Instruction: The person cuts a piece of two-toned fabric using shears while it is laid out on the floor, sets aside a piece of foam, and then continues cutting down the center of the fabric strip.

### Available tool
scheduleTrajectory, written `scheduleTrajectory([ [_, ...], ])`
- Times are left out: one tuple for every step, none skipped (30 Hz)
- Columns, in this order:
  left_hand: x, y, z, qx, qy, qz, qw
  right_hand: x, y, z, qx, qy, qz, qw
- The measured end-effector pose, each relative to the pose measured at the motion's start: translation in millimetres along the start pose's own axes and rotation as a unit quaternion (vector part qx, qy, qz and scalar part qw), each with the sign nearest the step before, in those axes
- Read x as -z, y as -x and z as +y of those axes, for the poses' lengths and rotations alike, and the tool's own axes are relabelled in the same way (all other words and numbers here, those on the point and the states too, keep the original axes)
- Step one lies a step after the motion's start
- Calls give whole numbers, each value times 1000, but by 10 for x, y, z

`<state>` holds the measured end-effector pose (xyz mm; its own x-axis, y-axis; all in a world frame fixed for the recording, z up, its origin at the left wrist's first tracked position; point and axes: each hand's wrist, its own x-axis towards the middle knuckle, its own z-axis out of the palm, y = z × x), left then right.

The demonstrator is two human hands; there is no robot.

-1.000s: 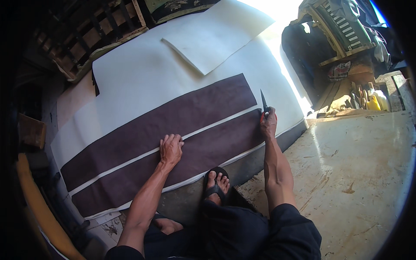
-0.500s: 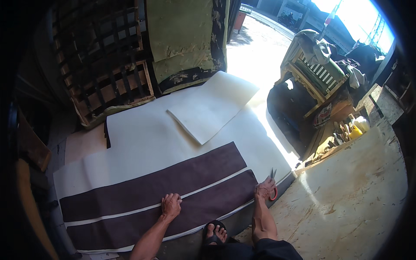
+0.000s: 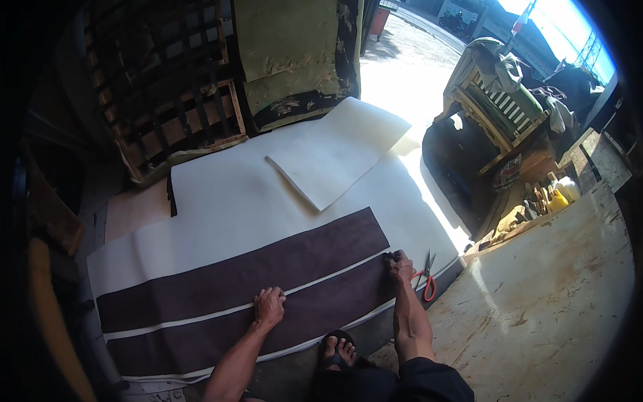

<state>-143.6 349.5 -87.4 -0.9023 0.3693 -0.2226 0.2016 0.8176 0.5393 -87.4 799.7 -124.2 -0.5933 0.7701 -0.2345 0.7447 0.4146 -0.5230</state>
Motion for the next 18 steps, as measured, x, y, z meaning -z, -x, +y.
scheduleTrajectory([
  [-12,-10,5,4,1,-6,1000,-7,-20,46,26,58,14,998],
  [-23,-14,-15,-13,6,9,1000,-51,-30,56,42,102,38,993],
  [-41,-7,-15,-21,-2,29,999,-48,-11,56,54,29,26,998],
  [-57,-16,-25,-16,-14,24,999,-70,16,21,47,38,38,997],
  [-82,46,-34,-3,-23,10,1000,-70,35,-41,6,46,7,999],
  [-113,40,-20,-7,-26,21,999,-86,152,-87,81,188,88,975],
  [-148,101,-2,0,-29,-1,1000,-86,268,-149,51,188,110,975],
  [-186,195,16,-30,-60,85,994,-181,437,-232,10,186,167,968],
  [-224,308,39,-71,-92,180,977,-268,626,-294,-5,184,250,950],
  [-248,423,36,-55,-110,101,987,-350,852,-321,8,190,244,951],
  [-280,545,35,-73,-107,112,985,-443,1035,-357,5,208,233,950],
  [-316,655,26,-112,-115,106,981,-502,1181,-377,-6,208,148,967],
  [-336,752,-11,-145,-123,91,977,-544,1257,-401,25,181,170,968],
  [-351,816,-64,-123,-136,21,983,-626,1308,-447,37,192,127,972],
  [-369,866,-118,-105,-139,16,984,-692,1385,-468,46,214,81,972],
  [-362,906,-205,-98,-145,48,983,-705,1383,-480,51,216,50,974],
  [-368,902,-276,-60,-149,18,987,-718,1381,-495,49,225,46,972],
  [-356,924,-352,-59,-177,37,982,-721,1389,-502,41,227,26,973],
])
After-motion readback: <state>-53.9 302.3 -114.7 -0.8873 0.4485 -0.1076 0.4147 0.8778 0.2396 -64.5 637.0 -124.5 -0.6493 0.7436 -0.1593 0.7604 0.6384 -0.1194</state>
